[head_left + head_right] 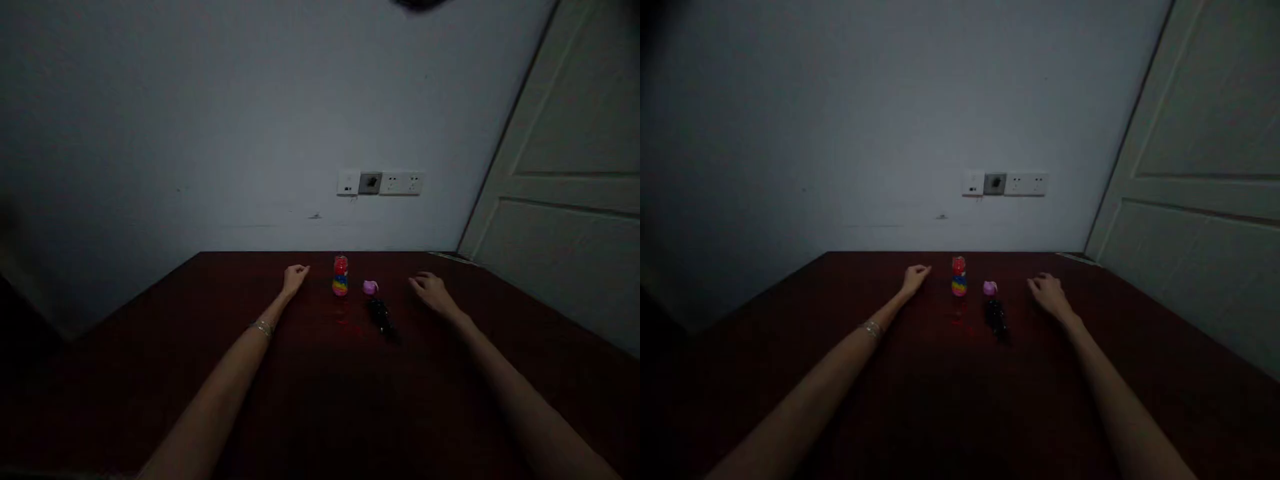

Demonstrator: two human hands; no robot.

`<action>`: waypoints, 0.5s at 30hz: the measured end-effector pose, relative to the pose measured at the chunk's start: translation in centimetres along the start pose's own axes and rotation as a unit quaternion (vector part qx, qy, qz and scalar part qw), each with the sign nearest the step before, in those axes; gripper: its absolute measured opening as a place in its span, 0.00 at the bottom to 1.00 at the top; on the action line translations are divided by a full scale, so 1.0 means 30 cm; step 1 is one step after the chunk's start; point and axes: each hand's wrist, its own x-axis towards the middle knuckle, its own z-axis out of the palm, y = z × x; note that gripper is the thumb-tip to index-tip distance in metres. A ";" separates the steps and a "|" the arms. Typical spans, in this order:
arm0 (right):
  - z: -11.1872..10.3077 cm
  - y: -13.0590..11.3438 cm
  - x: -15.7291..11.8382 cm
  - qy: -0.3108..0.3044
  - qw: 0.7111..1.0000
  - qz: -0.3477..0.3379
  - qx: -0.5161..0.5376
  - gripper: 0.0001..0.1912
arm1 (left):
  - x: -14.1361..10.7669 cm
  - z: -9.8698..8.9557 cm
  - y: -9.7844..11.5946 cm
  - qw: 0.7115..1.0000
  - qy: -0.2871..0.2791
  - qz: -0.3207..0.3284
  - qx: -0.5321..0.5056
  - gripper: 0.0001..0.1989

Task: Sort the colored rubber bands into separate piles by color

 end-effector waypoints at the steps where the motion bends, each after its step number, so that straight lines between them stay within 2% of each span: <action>1: 0.016 0.015 -0.017 -0.003 1.000 0.014 -0.001 0.24 | -0.001 -0.004 0.004 1.000 0.014 -0.001 0.001 0.18; 5: 0.057 0.048 -0.065 -0.015 0.998 0.060 -0.010 0.24 | -0.010 -0.018 0.024 0.998 0.059 0.007 0.018 0.19; 8: 0.057 0.038 -0.076 -0.023 0.997 0.076 -0.023 0.23 | -0.025 -0.027 0.038 0.997 0.064 0.022 0.044 0.19; 12: 0.042 0.015 -0.079 -0.029 0.996 0.072 -0.036 0.23 | -0.062 -0.069 0.059 0.992 0.031 0.019 0.124 0.21; 15: 0.034 0.008 -0.082 -0.030 0.997 0.064 -0.039 0.24 | -0.103 -0.126 0.092 0.978 -0.032 0.038 0.204 0.24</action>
